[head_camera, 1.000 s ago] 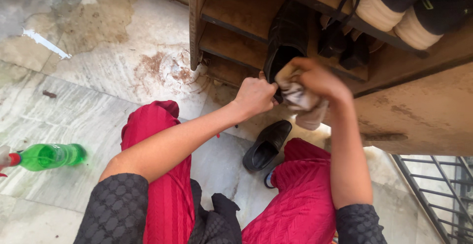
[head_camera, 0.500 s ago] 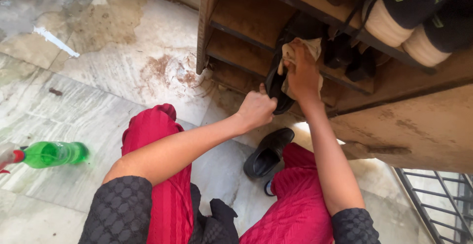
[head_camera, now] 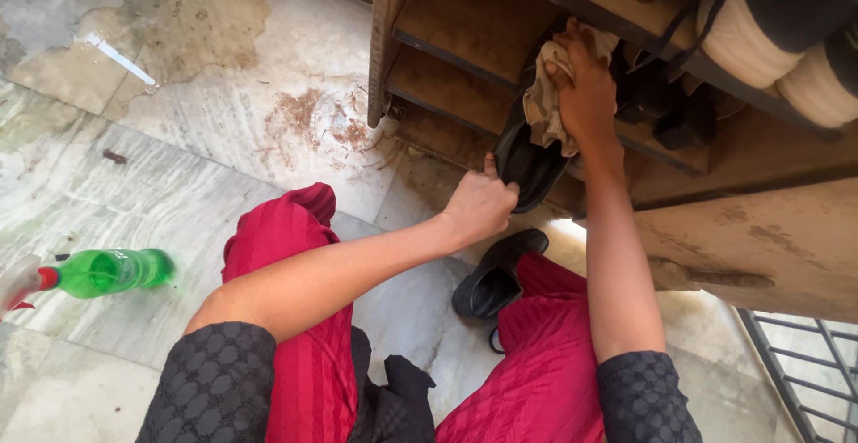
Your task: The person sits on the floor and wipes a black shoe with a cloth, then places it back in a wooden shoe rack. They then pick up a pair of brown slip-on shoes and wipe them with the same cloth.
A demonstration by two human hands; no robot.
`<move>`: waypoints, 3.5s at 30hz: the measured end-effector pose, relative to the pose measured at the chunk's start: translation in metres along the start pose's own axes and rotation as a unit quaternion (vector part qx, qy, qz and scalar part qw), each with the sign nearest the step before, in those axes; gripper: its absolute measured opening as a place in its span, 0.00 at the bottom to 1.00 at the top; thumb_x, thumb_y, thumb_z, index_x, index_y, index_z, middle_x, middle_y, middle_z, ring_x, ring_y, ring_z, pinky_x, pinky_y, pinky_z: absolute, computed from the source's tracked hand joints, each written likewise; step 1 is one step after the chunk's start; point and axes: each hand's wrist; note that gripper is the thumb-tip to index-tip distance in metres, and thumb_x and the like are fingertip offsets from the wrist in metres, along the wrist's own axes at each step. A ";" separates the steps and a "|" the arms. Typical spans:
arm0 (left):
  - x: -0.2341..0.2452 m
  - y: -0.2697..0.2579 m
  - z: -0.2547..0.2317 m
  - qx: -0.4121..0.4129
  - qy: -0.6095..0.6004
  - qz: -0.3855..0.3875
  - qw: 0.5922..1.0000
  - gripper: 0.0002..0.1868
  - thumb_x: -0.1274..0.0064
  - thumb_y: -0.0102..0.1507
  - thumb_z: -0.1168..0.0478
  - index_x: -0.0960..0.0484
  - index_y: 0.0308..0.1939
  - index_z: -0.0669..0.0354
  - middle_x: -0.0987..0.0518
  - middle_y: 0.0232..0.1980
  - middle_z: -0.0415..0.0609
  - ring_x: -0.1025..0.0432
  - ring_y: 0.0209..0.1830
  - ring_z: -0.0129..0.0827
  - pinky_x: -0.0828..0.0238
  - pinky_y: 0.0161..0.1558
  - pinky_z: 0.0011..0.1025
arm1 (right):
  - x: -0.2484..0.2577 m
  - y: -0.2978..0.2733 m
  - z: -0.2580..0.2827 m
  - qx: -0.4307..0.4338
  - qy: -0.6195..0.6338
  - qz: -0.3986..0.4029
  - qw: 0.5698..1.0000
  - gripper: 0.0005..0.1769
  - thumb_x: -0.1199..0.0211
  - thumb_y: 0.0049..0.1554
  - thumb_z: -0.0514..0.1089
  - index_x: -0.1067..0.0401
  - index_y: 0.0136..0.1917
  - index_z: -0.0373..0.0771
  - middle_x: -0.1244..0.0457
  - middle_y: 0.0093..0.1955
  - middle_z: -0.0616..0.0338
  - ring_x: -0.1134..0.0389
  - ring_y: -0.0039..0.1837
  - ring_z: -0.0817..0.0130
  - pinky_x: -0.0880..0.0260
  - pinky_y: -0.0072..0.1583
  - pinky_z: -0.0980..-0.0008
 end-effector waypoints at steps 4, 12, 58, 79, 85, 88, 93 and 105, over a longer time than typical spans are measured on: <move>-0.003 -0.002 0.001 -0.004 0.024 -0.008 1.000 0.13 0.40 0.44 0.61 0.19 0.30 0.64 0.30 0.48 0.96 0.18 0.38 0.57 0.24 0.34 0.39 | -0.014 0.010 -0.016 0.050 -0.035 -0.029 0.998 0.21 0.38 0.65 0.44 0.34 0.70 0.45 0.44 0.80 0.49 0.35 0.72 0.46 0.47 0.72 0.44; -0.005 0.002 0.003 -0.024 0.027 -0.011 0.999 0.12 0.40 0.42 0.61 0.19 0.26 0.62 0.26 0.43 0.94 0.19 0.32 0.53 0.26 0.28 0.39 | -0.020 0.015 -0.051 -0.072 0.073 -0.055 0.993 0.19 0.40 0.72 0.48 0.40 0.71 0.41 0.37 0.69 0.41 0.33 0.69 0.42 0.36 0.67 0.50; 0.010 0.004 0.017 -0.072 -0.031 -0.094 0.992 0.21 0.35 0.53 0.47 0.18 0.35 0.61 0.25 0.47 0.90 0.20 0.29 0.51 0.24 0.36 0.39 | -0.007 -0.055 -0.038 -0.202 0.418 -0.129 0.876 0.20 0.39 0.65 0.45 0.29 0.66 0.33 0.32 0.62 0.54 0.33 0.63 0.63 0.35 0.68 0.65; 0.030 0.017 0.005 -0.051 -0.034 -0.187 0.980 0.05 0.46 0.56 0.62 0.19 0.36 0.53 0.19 0.33 0.69 0.24 0.23 0.47 0.28 0.27 0.42 | -0.043 -0.192 0.009 -0.417 0.800 -0.147 0.405 0.28 0.63 0.70 0.54 0.37 0.72 0.36 0.39 0.74 0.50 0.38 0.74 0.54 0.40 0.75 0.52; 0.032 0.021 -0.005 -0.006 -0.073 -0.170 0.983 0.10 0.48 0.52 0.66 0.17 0.37 0.56 0.21 0.25 0.61 0.23 0.24 0.50 0.28 0.29 0.45 | -0.046 -0.182 0.019 -0.430 0.806 -0.151 0.377 0.31 0.70 0.69 0.56 0.37 0.73 0.40 0.39 0.74 0.51 0.39 0.74 0.54 0.41 0.75 0.50; 0.039 0.021 -0.003 0.007 -0.097 -0.174 0.980 0.10 0.48 0.52 0.66 0.17 0.36 0.55 0.21 0.24 0.60 0.24 0.25 0.52 0.28 0.29 0.46 | -0.059 -0.168 0.024 -0.472 0.782 -0.163 0.373 0.31 0.70 0.68 0.55 0.34 0.69 0.39 0.35 0.69 0.51 0.35 0.70 0.53 0.38 0.71 0.49; 0.055 0.028 0.004 0.041 -0.111 -0.157 0.980 0.09 0.45 0.52 0.65 0.16 0.35 0.54 0.22 0.22 0.59 0.23 0.25 0.52 0.29 0.29 0.47 | -0.072 -0.161 0.030 -0.435 0.796 -0.191 0.377 0.31 0.68 0.66 0.55 0.31 0.65 0.37 0.33 0.63 0.50 0.32 0.64 0.53 0.33 0.68 0.50; 0.075 0.027 0.005 0.088 -0.149 -0.140 0.975 0.09 0.35 0.56 0.55 0.15 0.33 0.54 0.20 0.24 0.56 0.22 0.24 0.48 0.29 0.26 0.44 | -0.101 -0.168 0.011 -0.294 0.839 -0.144 0.434 0.28 0.62 0.71 0.57 0.30 0.66 0.36 0.32 0.58 0.51 0.30 0.59 0.56 0.28 0.63 0.55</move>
Point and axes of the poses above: each hand's wrist, its own y-axis towards the middle knuckle, its own x-axis out of the back of the hand, z = x × y
